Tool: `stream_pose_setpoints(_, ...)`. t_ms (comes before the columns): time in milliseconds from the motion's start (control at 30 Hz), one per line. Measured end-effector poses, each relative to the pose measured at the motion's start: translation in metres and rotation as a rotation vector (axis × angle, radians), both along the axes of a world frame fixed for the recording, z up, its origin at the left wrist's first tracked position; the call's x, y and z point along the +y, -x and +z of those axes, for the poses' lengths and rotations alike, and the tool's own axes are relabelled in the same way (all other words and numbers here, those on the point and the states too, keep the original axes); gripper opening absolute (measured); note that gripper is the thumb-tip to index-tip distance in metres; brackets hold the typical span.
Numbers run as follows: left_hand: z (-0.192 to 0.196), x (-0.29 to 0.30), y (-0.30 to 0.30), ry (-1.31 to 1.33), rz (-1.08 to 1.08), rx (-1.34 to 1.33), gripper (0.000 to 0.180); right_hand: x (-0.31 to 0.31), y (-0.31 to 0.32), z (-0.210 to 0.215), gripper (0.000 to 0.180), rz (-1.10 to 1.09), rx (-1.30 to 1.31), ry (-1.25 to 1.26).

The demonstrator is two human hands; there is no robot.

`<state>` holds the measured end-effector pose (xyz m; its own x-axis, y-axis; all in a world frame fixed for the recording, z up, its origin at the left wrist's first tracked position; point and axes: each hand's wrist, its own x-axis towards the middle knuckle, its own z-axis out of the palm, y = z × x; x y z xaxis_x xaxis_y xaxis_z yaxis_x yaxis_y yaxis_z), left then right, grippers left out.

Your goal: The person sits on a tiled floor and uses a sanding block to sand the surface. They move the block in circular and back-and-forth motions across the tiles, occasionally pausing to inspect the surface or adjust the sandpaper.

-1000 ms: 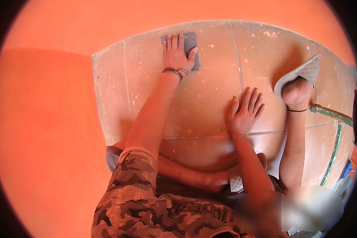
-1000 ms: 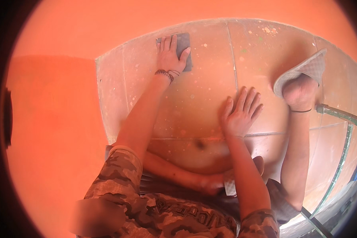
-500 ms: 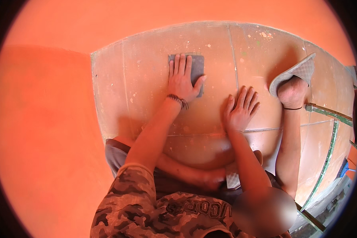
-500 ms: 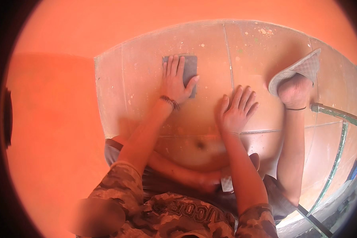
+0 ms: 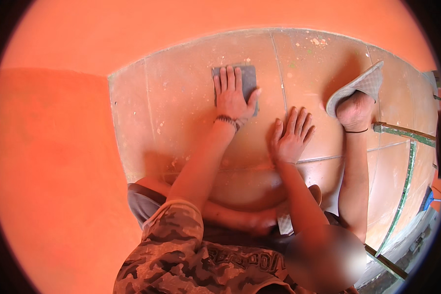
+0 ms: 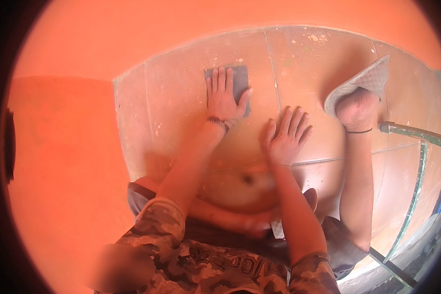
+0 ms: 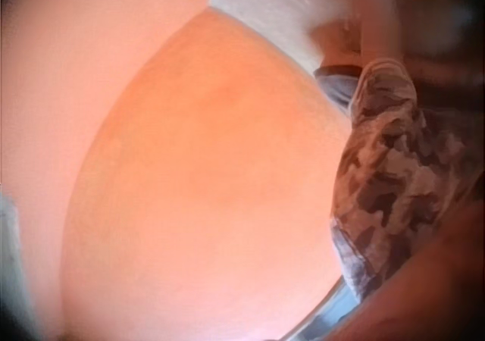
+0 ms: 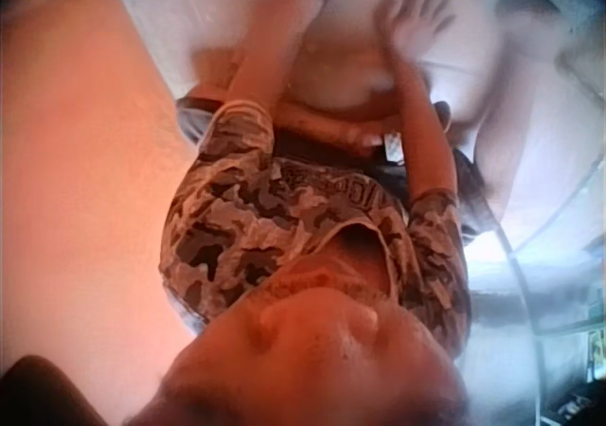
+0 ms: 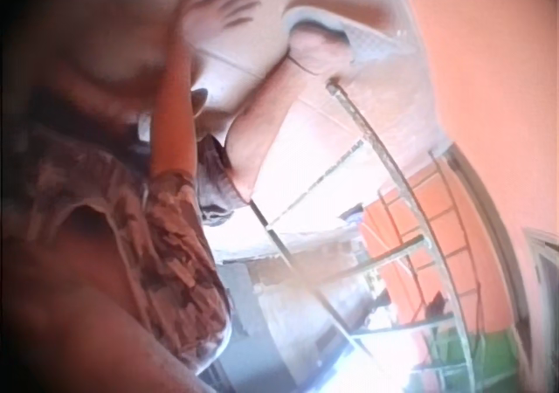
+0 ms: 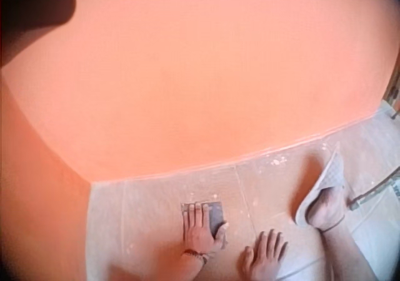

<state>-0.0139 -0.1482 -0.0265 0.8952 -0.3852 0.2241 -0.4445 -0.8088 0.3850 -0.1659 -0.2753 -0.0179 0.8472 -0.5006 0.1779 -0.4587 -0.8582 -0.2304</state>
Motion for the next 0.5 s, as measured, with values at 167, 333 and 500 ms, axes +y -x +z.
stream_pose_setpoints(167,0.002,0.012,0.020,-0.025,-0.007,0.006,0.085,-0.001,-0.007,0.003,0.060,0.003,-0.023,-0.024)
stream_pose_setpoints(333,-0.006,0.004,0.023,-0.031,0.011,0.013,0.087,-0.006,-0.002,-0.004,0.060,-0.010,-0.023,-0.001)
stream_pose_setpoints(500,0.013,-0.001,-0.022,-0.070,0.019,0.022,0.093,0.001,-0.008,0.004,0.061,0.001,-0.026,-0.041)
